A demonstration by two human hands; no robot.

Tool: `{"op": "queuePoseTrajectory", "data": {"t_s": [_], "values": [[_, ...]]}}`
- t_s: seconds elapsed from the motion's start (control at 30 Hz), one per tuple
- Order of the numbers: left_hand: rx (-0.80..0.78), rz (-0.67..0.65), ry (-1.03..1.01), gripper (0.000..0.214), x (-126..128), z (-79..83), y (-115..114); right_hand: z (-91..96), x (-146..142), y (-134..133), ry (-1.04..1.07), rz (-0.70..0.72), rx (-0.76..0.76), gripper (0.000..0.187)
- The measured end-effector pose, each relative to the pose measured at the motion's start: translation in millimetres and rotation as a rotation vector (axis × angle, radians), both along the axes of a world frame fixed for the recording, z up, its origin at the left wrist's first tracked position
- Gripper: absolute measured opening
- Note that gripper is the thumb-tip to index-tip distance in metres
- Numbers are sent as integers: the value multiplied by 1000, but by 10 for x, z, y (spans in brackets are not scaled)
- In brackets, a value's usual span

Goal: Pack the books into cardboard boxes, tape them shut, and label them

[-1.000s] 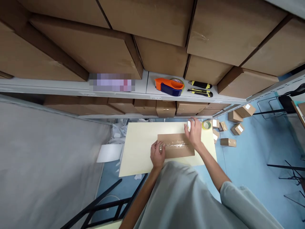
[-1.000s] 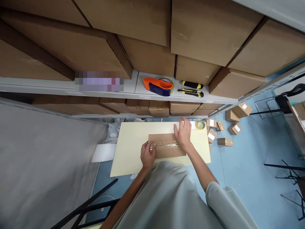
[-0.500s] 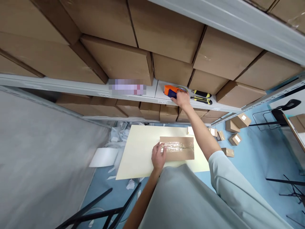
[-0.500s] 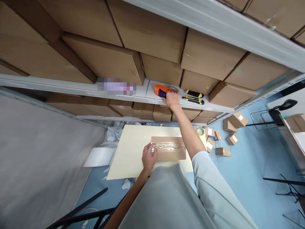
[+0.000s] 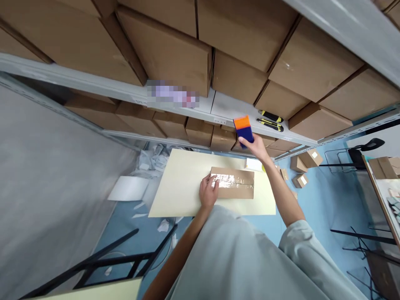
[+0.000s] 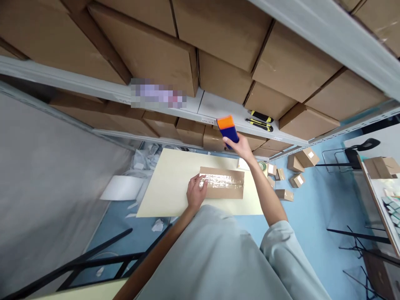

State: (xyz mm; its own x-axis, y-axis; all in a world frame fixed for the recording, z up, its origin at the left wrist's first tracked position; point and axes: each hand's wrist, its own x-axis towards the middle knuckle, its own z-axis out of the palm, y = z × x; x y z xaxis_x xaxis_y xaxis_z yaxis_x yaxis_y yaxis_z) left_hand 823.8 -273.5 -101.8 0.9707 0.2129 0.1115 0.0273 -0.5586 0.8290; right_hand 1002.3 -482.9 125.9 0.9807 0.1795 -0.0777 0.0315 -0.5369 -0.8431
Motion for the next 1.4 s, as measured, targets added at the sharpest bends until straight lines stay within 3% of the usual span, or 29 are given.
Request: {"op": "queuePoseTrajectory", "data": {"t_s": [0.07,0.13,0.23,0.33,0.6,0.8,0.93,1.07,1.4], "values": [[-5,-1,13,30,7,24,-9,-143,-449,-114,257,29,279,67],[-10,-2,32,30,12,49,-17,-319,-857,-203,444,55,401,67],[-22,-10,47,33,12,83,-28,-555,-1292,-287,612,62,388,71],[-29,-15,58,35,10,106,-34,-674,-1468,-329,705,56,296,74],[-71,-31,116,37,45,126,-32,-729,-1193,-373,787,225,88,74],[-118,-14,119,39,59,495,33,-832,-1031,-385,800,367,6,70],[-366,-87,287,54,151,745,20,-865,-1042,-403,788,412,36,68],[-583,-178,519,69,255,831,-19,-848,-1070,-419,779,431,64,68],[-696,-149,582,67,230,938,19,-849,-1102,-430,742,431,57,69]]}}
